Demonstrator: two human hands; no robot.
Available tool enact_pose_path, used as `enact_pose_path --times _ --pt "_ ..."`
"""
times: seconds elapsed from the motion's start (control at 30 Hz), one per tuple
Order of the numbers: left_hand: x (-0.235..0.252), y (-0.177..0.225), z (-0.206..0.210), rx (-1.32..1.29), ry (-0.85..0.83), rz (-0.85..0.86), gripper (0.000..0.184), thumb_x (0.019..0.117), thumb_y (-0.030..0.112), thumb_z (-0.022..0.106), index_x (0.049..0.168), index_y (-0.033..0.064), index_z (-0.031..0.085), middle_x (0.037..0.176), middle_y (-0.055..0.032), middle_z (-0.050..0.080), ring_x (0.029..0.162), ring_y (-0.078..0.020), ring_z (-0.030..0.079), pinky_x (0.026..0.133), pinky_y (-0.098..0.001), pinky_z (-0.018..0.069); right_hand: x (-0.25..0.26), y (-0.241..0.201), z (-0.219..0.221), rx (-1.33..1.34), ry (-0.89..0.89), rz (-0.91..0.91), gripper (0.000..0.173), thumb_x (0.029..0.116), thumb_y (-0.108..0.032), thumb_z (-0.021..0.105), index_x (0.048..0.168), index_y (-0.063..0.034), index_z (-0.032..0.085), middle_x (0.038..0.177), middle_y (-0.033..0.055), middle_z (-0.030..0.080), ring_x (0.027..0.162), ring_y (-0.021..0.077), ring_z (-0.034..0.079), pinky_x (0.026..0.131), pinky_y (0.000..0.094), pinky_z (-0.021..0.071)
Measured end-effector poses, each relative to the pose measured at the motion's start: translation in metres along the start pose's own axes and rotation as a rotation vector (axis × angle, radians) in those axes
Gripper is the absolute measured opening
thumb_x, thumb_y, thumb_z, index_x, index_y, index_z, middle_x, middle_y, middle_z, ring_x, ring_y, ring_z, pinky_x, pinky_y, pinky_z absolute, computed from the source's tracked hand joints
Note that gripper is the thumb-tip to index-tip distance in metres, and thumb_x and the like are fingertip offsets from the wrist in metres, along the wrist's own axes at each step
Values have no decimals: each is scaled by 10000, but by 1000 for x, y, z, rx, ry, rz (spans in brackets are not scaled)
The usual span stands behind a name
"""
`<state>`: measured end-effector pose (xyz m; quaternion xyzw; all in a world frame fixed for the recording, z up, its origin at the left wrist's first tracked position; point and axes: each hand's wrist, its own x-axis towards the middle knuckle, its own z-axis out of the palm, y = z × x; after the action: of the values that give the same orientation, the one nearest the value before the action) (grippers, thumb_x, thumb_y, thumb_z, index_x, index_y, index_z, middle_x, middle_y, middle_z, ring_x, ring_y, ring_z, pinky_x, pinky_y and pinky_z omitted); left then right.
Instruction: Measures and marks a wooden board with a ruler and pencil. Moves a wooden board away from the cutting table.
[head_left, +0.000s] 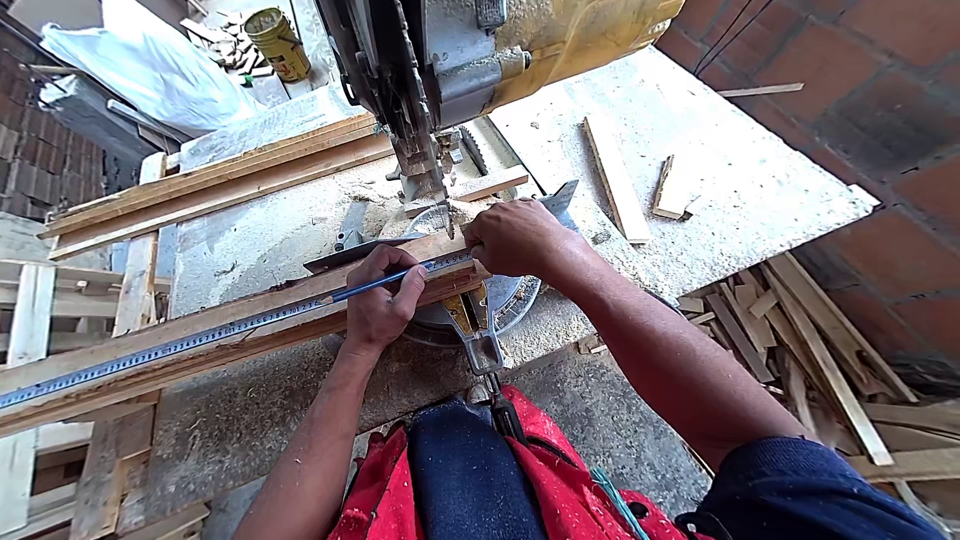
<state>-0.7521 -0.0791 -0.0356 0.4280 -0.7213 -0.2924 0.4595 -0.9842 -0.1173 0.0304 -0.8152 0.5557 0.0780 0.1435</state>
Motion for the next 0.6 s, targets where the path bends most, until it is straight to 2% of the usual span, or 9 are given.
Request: enact_pose_path --times 0.3,0.47,0.6 --pt "1 4 2 -49 -16 28 138 904 124 639 1010 47 679 851 -20 697 659 -99 661 568 -262 581 0 0 1 -5 -2 3 134 948 -301 608 907 -218 705 813 43 677 837 277 666 708 550 473" --pt "0 1 6 33 -42 -8 98 891 156 643 951 93 689 775 32 672 602 -33 607 516 -200 511 0 -1 1 -6 0 3 130 944 -302 616 914 -216 709 813 50 679 837 290 668 705 563 474" --pt "1 3 6 37 -46 -14 92 889 153 638 943 96 685 770 34 662 600 -30 598 514 -197 501 0 -1 1 -9 2 2 129 945 -299 615 925 -215 711 830 54 685 853 290 670 721 560 474"
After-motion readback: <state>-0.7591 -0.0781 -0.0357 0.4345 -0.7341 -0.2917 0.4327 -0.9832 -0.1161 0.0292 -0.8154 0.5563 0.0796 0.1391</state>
